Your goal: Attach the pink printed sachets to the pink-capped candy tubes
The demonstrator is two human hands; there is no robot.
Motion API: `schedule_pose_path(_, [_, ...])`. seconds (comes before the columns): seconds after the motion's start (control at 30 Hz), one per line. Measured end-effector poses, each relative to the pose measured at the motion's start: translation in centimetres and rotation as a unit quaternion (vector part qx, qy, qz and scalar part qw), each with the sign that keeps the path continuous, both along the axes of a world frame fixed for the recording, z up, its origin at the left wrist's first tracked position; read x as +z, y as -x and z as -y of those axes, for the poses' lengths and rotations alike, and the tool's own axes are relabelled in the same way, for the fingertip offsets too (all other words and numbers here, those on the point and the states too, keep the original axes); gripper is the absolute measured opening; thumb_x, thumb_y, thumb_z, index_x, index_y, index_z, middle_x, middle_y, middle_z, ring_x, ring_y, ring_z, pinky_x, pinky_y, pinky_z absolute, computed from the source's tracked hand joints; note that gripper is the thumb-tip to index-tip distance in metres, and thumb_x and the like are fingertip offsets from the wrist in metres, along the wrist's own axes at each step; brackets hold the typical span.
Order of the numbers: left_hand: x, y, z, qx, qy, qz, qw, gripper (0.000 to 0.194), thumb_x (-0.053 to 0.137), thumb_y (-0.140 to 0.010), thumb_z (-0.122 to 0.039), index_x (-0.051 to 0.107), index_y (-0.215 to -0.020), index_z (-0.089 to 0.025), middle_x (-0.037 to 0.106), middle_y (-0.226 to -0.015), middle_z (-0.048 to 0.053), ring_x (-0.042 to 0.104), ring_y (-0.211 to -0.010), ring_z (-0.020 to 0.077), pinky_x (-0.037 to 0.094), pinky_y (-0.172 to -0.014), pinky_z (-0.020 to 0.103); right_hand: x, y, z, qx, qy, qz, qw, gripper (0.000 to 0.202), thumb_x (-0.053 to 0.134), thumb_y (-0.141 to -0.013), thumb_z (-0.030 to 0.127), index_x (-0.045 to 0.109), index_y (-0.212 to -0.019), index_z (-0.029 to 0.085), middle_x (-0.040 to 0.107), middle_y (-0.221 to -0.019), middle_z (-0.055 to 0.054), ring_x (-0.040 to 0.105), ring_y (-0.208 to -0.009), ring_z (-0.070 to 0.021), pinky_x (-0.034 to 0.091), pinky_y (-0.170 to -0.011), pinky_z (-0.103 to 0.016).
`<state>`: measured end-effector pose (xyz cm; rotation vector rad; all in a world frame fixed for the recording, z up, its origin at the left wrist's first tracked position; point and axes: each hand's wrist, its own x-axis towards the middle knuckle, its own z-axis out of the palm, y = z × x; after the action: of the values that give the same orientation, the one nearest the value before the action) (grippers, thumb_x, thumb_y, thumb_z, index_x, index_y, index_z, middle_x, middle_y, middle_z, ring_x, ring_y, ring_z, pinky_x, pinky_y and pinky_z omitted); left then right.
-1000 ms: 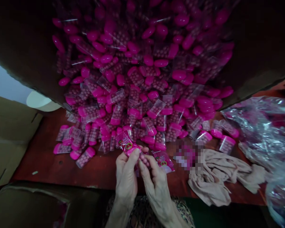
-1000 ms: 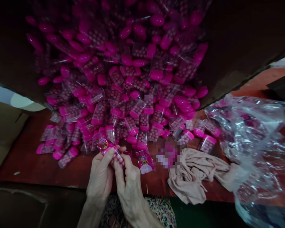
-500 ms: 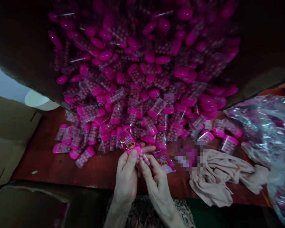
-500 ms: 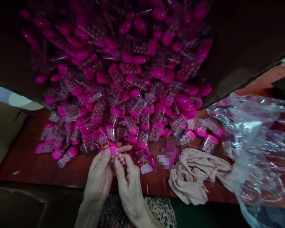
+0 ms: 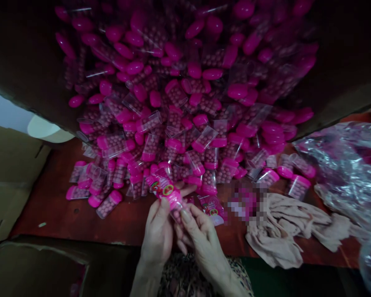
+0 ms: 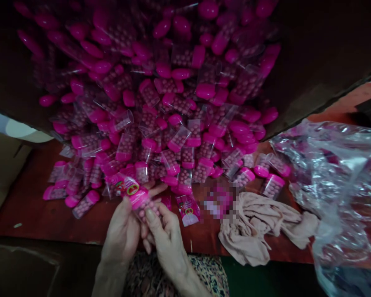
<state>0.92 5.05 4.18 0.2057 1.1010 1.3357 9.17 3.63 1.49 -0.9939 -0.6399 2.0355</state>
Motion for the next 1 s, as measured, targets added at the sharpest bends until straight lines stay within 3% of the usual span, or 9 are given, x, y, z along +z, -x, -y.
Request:
schedule_pose_path(0.1, [0.0, 0.4, -0.4, 0.007, 0.019, -0.016, 1.0, 0.04, 0.065, -0.071, -0.048, 0.067, -0.092, -0.014, 0.073, -0.087, 0.013, 0.059, -0.049, 0.0126, 0.043, -0.042, 0.022, -0.1, 0.3, 0.2, 0.018, -0.005, 0.031, 0.999, 0.029, 0.048, -0.087, 0.047, 0.049, -0.08, 0.018, 0.042, -0.055, 0.008, 0.029, -0.038, -0.0033, 0.03, -0.036, -0.015])
schedule_pose_path(0.17, [-0.1, 0.2, -0.4, 0.004, 0.027, -0.027, 0.999, 0.036, 0.065, -0.072, -0.044, 0.066, -0.09, -0.013, 0.073, -0.081, 0.011, 0.058, -0.047, 0.0123, 0.041, -0.041, 0.022, -0.2, 0.4, 0.4, -0.005, -0.058, 0.115, 0.992, 0.028, 0.049, -0.086, 0.046, 0.051, -0.08, 0.018, 0.047, -0.058, 0.005, 0.04, -0.045, -0.006, 0.036, -0.043, -0.017])
schedule_pose_path(0.33, [-0.6, -0.9, 0.3, 0.011, 0.014, -0.011, 1.0, 0.028, 0.061, -0.077, -0.04, 0.063, -0.087, -0.014, 0.073, -0.072, 0.008, 0.066, -0.066, 0.018, 0.049, -0.058, 0.025, -0.7, -0.1, 1.1, -0.059, -0.152, 0.29, 0.943, 0.028, 0.05, -0.086, 0.041, 0.06, -0.096, 0.017, 0.062, -0.078, -0.004, 0.057, -0.069, -0.0153, 0.047, -0.064, -0.024])
schedule_pose_path(0.47, [-1.1, -1.3, 0.7, 0.009, 0.02, -0.014, 1.0, 0.031, 0.056, -0.081, -0.043, 0.062, -0.089, -0.015, 0.073, -0.074, 0.008, 0.067, -0.074, 0.0194, 0.049, -0.065, 0.027, -0.5, -0.4, 1.1, -0.044, -0.167, 0.289, 0.942, 0.027, 0.047, -0.088, 0.038, 0.061, -0.097, 0.018, 0.061, -0.073, -0.003, 0.057, -0.065, -0.0137, 0.046, -0.063, -0.023])
schedule_pose_path(0.7, [-1.3, -0.7, 1.7, 0.007, 0.083, -0.096, 0.992, 0.04, 0.056, -0.077, -0.051, 0.063, -0.091, -0.014, 0.072, -0.089, 0.012, 0.065, -0.079, 0.0201, 0.049, -0.068, 0.027, 0.6, -0.1, 0.9, -0.007, -0.063, 0.14, 0.988, 0.034, 0.044, -0.089, 0.047, 0.059, -0.087, 0.016, 0.043, -0.053, 0.006, 0.036, -0.041, -0.0069, 0.032, -0.039, -0.018])
schedule_pose_path(0.87, [-1.6, -0.9, 2.2, 0.004, 0.095, -0.108, 0.99, 0.033, 0.057, -0.079, -0.044, 0.065, -0.087, -0.013, 0.072, -0.087, 0.011, 0.064, -0.081, 0.0201, 0.048, -0.069, 0.027, 0.1, -0.3, 1.6, -0.047, -0.134, 0.265, 0.954, 0.033, 0.053, -0.083, 0.048, 0.062, -0.09, 0.018, 0.058, -0.069, -0.002, 0.053, -0.062, -0.014, 0.046, -0.056, -0.022])
schedule_pose_path(1.0, [-1.8, -0.7, 1.9, 0.002, 0.073, -0.079, 0.994, 0.028, 0.062, -0.076, -0.035, 0.067, -0.092, -0.012, 0.072, -0.091, 0.012, 0.064, -0.08, 0.0196, 0.049, -0.069, 0.027, -0.7, 0.0, 1.3, -0.029, -0.16, 0.277, 0.947, 0.029, 0.047, -0.087, 0.043, 0.06, -0.09, 0.017, 0.057, -0.07, -0.001, 0.053, -0.062, -0.0126, 0.045, -0.058, -0.022])
